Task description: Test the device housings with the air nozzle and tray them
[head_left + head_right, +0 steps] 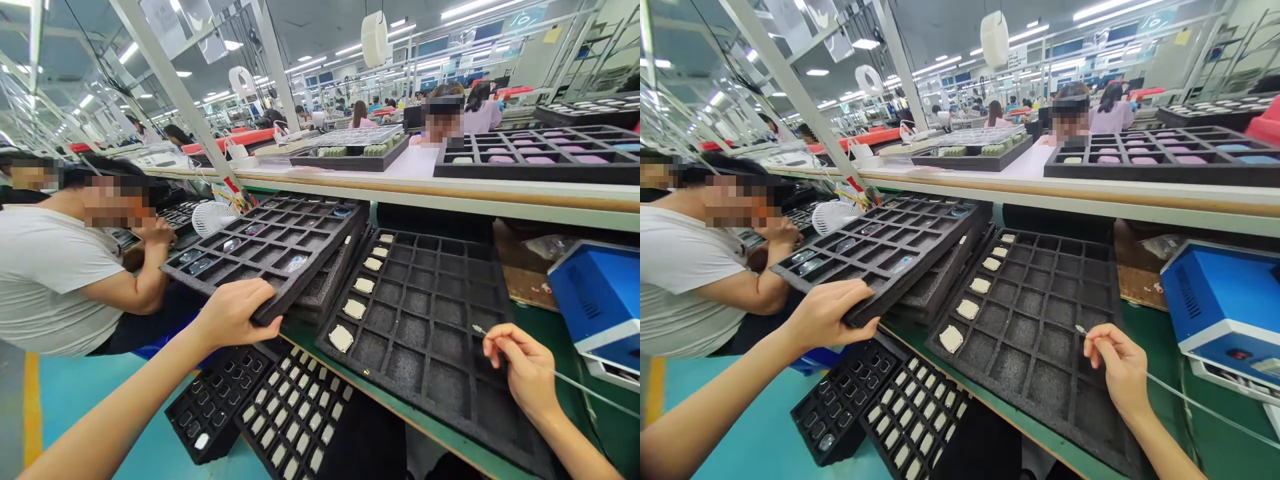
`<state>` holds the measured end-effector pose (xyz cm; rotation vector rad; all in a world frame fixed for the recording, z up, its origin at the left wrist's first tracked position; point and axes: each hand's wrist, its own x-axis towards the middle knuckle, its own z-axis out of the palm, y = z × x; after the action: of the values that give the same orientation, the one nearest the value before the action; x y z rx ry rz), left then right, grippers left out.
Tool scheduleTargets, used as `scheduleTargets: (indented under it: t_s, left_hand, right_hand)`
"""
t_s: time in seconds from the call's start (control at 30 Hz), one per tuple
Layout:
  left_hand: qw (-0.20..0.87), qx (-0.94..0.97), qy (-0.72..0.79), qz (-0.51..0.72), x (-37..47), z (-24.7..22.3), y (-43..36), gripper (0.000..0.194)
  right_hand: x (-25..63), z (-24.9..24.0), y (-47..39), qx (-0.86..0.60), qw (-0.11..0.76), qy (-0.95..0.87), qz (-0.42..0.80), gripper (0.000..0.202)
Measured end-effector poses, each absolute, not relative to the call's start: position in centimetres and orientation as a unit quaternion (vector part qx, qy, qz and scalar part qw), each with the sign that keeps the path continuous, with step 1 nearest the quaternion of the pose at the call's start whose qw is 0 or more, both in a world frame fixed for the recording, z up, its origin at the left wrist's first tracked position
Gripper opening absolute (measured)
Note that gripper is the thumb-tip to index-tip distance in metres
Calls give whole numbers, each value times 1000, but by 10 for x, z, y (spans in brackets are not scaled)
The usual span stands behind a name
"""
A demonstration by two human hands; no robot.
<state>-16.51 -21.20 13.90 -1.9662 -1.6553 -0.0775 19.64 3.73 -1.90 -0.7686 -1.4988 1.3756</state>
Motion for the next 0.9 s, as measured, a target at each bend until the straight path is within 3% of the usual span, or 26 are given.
scheduleTargets:
  t_s: [0.13,0.27,0.33,0.43,0.67,0.9]
  left_hand:
    - [256,-760,-595,-56,-158,140,-244,12]
    - [145,-736,-641,-162,-156,158,-242,31]
    - [137,-661,-707,-208,-170,176,-217,30]
    - [177,-572,-785,-160,-211,194,-150,28]
    - [72,-625,-777,-19,-285,173,9,39]
    - [23,-612,-790,29,-295,173,61,44]
  right_hand:
    - [195,-16,36,-314,460,-615,558,11]
    - [195,-15,35,-318,459,-617,554,11]
    - [196,-16,36,-320,459,-615,556,11]
    - [196,-18,37,-317,457,-616,558,11]
    - [194,-17,37,-318,456,-625,548,16]
    - [190,-7,33,-321,454,-641,528,17]
